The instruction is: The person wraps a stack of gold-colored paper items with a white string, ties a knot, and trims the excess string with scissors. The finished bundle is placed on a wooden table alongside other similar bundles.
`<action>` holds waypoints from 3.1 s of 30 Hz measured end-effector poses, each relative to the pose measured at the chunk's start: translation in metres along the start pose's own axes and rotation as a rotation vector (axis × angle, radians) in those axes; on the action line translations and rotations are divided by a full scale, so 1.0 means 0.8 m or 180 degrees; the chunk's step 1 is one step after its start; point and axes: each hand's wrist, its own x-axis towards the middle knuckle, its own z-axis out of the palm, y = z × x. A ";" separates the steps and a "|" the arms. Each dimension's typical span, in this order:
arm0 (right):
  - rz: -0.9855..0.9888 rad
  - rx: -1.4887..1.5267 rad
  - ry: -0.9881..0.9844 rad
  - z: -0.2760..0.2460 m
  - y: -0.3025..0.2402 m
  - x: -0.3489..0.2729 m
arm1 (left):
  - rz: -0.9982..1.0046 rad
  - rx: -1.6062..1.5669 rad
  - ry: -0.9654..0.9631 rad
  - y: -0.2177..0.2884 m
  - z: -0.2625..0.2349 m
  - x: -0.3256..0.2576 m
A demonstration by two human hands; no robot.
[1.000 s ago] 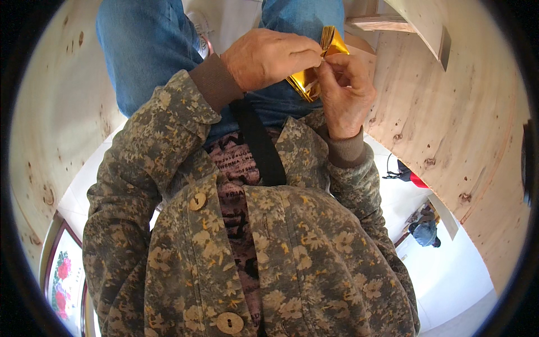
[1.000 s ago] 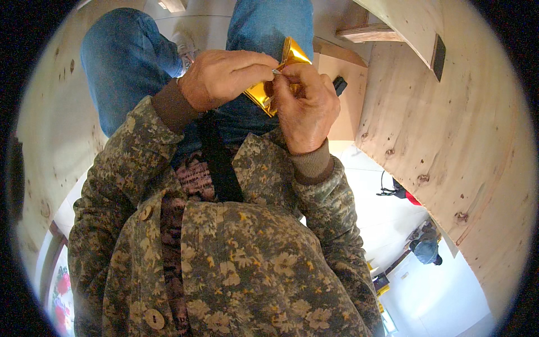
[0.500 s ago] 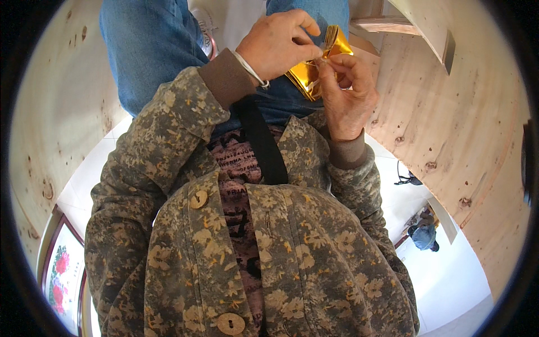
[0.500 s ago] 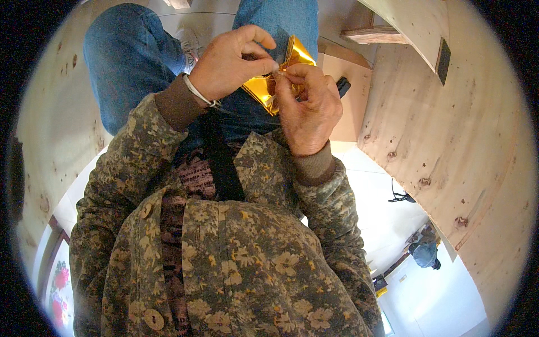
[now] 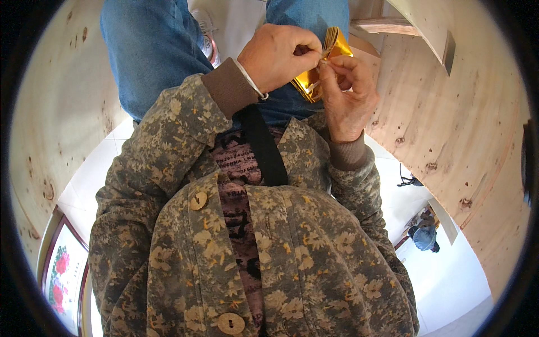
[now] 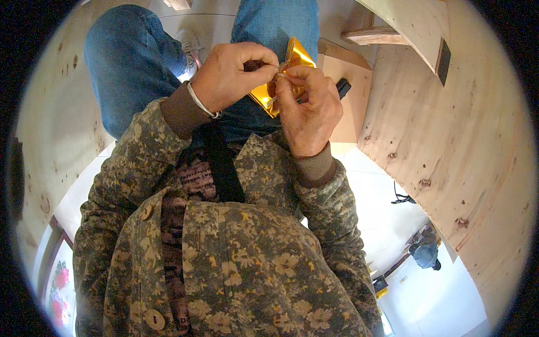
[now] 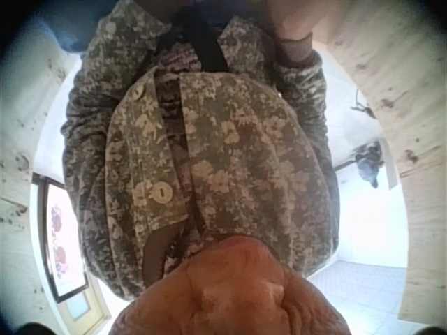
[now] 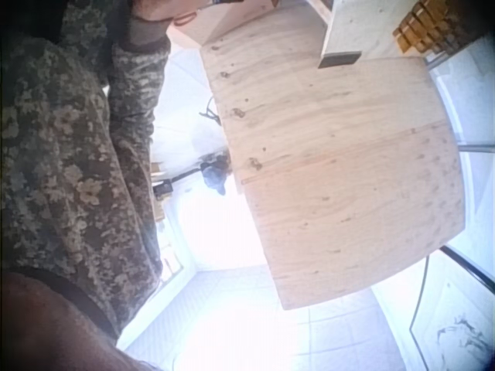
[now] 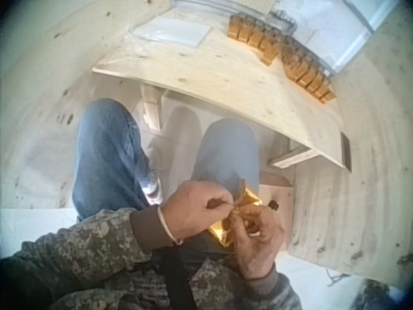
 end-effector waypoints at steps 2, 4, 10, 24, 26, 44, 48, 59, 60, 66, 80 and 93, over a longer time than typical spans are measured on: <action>-0.0032 0.0101 0.0034 0.001 0.000 0.000 | 0.0349 0.0255 0.0078 0.003 -0.002 -0.002; -0.0001 0.0017 0.0020 0.000 0.000 0.000 | 0.0491 0.0416 0.0108 0.006 -0.002 -0.004; 0.0071 0.0108 -0.0016 0.000 0.001 0.000 | 0.0099 -0.0005 0.0108 0.004 0.002 -0.008; -0.0103 0.0135 0.0011 0.001 0.005 -0.002 | -0.1009 -0.0634 -0.0136 -0.017 0.006 0.003; -0.0076 0.0129 -0.0014 0.000 0.005 -0.002 | -0.0996 -0.0637 -0.0055 -0.013 0.007 0.001; 0.0012 0.0420 -0.0050 -0.003 0.003 0.000 | 0.0310 0.0069 0.0238 0.012 0.008 -0.009; -0.0235 0.0143 -0.0056 -0.004 0.001 0.001 | 0.0330 0.0313 0.0046 0.006 0.002 -0.005; -0.0144 0.0248 -0.0045 -0.001 0.007 -0.001 | -0.0321 -0.0398 0.0039 0.000 0.011 -0.008; -0.0141 0.0253 -0.0049 -0.002 0.007 -0.002 | -0.0399 -0.0442 -0.0001 -0.002 0.012 -0.007; -0.0187 0.0340 -0.0043 -0.001 0.008 -0.002 | -0.0847 -0.0783 0.0195 -0.010 0.017 -0.001; -0.0203 0.0259 0.0006 0.001 0.007 -0.002 | -0.1098 -0.1104 -0.0103 -0.017 0.013 -0.001; -0.0267 0.0239 -0.0020 0.001 0.007 -0.003 | -0.1226 -0.0631 -0.0228 -0.009 0.006 0.003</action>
